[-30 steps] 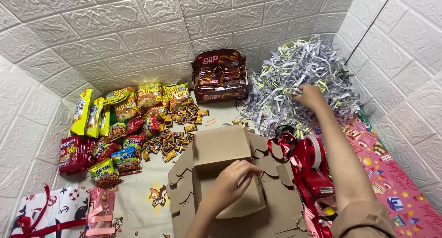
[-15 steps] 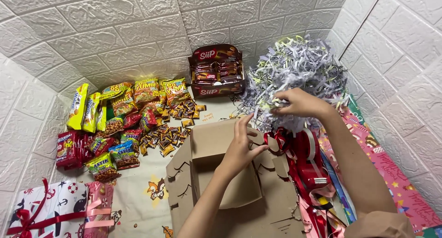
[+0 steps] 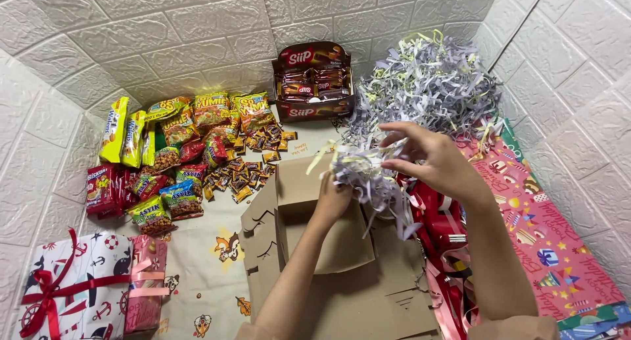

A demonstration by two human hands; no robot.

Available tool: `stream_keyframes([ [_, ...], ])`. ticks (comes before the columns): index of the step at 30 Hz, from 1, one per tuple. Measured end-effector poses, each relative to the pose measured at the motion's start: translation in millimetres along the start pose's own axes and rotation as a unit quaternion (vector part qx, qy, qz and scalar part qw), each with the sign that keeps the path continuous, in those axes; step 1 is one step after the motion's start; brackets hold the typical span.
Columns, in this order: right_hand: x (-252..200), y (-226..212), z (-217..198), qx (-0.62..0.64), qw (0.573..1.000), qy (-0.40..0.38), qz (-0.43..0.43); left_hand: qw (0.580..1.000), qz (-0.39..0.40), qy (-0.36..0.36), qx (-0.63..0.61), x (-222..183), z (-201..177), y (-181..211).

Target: Filling a small cardboard box with shredded paper and various snack packets to create a gift box.

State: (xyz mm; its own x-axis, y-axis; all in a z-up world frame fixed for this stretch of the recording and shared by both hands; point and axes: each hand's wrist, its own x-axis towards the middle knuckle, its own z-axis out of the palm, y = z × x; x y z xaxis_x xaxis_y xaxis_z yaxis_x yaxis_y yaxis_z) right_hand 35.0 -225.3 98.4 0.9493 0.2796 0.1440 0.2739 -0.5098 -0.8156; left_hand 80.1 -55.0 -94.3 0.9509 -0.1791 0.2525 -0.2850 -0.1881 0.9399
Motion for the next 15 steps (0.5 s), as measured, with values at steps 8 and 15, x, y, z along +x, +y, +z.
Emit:
stream_keyframes([
  [8,-3.4,57.0,49.2,-0.069,0.989,-0.124,0.035,0.991,-0.017,-0.006,-0.135,-2.2,-23.1,20.4],
  [15,44.9,180.0,36.0,-0.232,0.968,-0.096,0.016,0.996,0.009,0.029,-0.085,22.9,-30.6,15.1],
])
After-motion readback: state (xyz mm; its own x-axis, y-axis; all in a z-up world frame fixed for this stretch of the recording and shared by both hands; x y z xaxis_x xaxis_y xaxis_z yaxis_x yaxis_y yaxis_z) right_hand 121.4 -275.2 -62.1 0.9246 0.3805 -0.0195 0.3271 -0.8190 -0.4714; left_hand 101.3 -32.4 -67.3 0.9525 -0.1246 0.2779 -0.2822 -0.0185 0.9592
